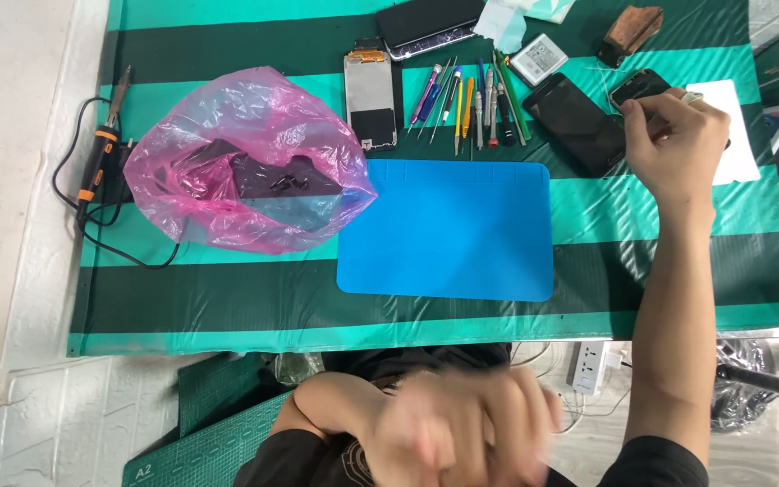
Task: The person is organizing mobile phone parts and inspecting a screen on a repair bench.
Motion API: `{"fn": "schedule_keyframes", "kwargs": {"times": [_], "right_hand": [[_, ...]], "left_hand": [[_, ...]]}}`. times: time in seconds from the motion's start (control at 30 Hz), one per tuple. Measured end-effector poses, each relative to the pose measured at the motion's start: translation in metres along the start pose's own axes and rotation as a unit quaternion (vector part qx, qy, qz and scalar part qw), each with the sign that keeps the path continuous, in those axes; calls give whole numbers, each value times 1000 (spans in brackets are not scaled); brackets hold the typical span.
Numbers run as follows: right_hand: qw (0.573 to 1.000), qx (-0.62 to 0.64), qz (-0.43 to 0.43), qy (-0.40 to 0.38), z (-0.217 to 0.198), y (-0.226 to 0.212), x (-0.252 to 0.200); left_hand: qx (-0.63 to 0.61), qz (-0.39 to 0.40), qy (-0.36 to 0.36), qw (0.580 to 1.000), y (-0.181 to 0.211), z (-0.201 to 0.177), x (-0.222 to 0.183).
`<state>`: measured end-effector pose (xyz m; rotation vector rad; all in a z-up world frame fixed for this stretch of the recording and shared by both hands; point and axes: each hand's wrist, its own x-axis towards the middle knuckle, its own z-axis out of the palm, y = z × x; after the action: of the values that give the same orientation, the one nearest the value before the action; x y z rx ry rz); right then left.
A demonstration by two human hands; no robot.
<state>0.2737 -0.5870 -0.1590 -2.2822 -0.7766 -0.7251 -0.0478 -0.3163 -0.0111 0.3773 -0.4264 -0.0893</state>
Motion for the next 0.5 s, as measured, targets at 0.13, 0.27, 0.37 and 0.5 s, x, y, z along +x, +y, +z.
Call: {"fn": "schedule_keyframes", "kwargs": {"times": [0.13, 0.27, 0.37, 0.5], "right_hand": [[1000, -12, -2, -1, -3, -5, 2], [1000, -19, 0, -1, -2, -5, 3], [1000, -21, -8, 4, -2, -4, 2], [999, -33, -16, 6, -2, -6, 4]], "left_hand": [[0, 7, -9, 1000, 3, -27, 34], [108, 57, 14, 992, 2, -18, 20], [152, 96, 26, 983, 1, -31, 24], [162, 106, 85, 977, 4, -44, 42]]}}
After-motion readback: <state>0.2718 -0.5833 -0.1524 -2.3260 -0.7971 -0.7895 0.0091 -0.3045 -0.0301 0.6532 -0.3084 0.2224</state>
